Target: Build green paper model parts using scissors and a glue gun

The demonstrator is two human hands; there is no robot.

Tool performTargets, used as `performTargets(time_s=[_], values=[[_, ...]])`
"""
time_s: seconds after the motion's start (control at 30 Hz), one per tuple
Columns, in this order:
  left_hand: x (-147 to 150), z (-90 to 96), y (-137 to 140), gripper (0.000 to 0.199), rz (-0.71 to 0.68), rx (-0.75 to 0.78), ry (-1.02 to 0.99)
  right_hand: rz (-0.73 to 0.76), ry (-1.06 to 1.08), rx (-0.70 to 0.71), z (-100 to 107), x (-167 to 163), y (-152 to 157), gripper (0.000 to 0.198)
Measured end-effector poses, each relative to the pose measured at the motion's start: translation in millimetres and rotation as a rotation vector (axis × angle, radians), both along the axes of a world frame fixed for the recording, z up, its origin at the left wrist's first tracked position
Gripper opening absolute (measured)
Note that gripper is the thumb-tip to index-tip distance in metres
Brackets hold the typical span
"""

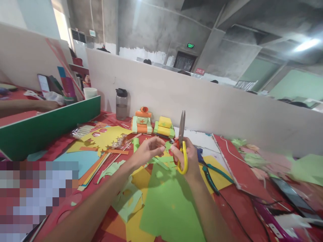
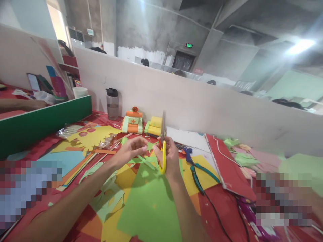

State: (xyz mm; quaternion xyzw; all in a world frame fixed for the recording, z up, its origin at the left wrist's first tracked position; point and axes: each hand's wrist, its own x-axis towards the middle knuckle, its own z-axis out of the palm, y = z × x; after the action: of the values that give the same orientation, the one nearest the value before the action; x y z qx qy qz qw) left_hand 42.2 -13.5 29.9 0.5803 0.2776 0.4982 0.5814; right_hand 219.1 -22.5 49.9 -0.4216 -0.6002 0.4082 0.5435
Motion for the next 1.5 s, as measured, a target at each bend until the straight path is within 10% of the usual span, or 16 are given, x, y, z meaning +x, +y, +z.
performTargets(time_s=[0.43, 0.83, 1.13, 1.5], values=[[20.4, 9.8, -5.6, 0.031, 0.053, -0.089, -0.271, -0.091, 0.02, 0.133, 18.9, -16.4, 1.5, 0.034], [26.5, 62.3, 36.6, 0.027, 0.048, 0.055, -0.409, -0.104, 0.093, 0.354, 70.2, -30.1, 37.4, 0.031], [35.3, 52.8, 66.2, 0.033, 0.028, 0.042, -0.362, -0.171, 0.111, 0.293, 60.4, -17.5, 67.3, 0.037], [27.5, 42.3, 73.7, 0.022, 0.135, -0.005, -0.425, 0.093, -0.052, 0.146, 57.8, 3.5, 73.6, 0.04]])
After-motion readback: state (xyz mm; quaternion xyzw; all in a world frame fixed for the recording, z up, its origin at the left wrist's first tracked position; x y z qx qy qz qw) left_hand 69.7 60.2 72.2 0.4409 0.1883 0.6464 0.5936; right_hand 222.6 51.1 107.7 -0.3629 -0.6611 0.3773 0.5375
